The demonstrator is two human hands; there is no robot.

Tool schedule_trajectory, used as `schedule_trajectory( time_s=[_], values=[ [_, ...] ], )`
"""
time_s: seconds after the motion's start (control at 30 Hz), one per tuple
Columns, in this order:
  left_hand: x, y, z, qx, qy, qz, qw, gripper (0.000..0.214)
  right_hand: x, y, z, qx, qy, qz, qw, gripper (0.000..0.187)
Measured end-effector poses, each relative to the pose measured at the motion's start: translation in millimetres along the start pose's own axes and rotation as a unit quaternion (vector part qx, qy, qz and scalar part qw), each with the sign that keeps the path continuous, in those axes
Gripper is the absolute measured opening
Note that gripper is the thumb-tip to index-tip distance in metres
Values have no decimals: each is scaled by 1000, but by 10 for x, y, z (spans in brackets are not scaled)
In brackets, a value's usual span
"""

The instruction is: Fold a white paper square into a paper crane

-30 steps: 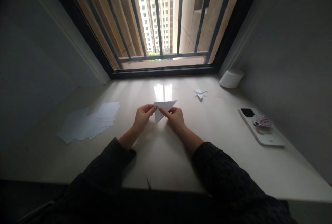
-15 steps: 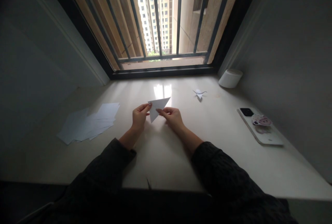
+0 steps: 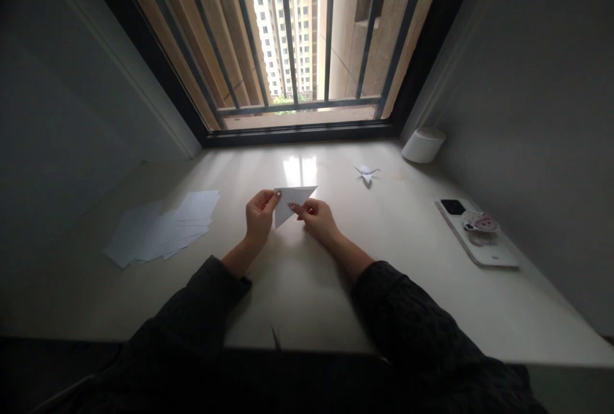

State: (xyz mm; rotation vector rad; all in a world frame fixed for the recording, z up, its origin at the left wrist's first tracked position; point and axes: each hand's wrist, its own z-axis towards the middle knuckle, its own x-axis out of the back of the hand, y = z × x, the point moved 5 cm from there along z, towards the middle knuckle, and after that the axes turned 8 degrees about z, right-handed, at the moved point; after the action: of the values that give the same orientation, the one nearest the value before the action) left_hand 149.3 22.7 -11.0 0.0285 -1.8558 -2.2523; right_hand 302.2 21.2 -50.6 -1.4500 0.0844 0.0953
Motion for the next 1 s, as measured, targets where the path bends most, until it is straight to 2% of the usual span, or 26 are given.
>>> schedule_trajectory(
  time_s=[0.07,0.17,0.23,0.3,0.57,0.77,1.0],
  values=[
    [-40,-7,11,18,-31,-32,999,30,18,-3,-9,17,23,-3,1000,42],
    [-139,-37,7,63,-117,-67,989,36,57,-49,-32,35,63,10,997,44],
    [-193,-53,-13,79,-167,-61,981,36,82,-93,-50,37,88,26,995,43],
    [-215,-61,-29,79,-192,-49,977,34,94,-142,-69,35,101,42,993,42],
    [-194,-76,-1,54,-235,-3,971,36,160,-247,-78,8,119,60,991,36],
    [-176,-111,18,39,-248,42,967,36,308,-264,-11,28,157,84,984,35],
    [-162,-144,36,38,-248,46,967,36,434,-279,34,56,186,92,977,35]
  ],
)
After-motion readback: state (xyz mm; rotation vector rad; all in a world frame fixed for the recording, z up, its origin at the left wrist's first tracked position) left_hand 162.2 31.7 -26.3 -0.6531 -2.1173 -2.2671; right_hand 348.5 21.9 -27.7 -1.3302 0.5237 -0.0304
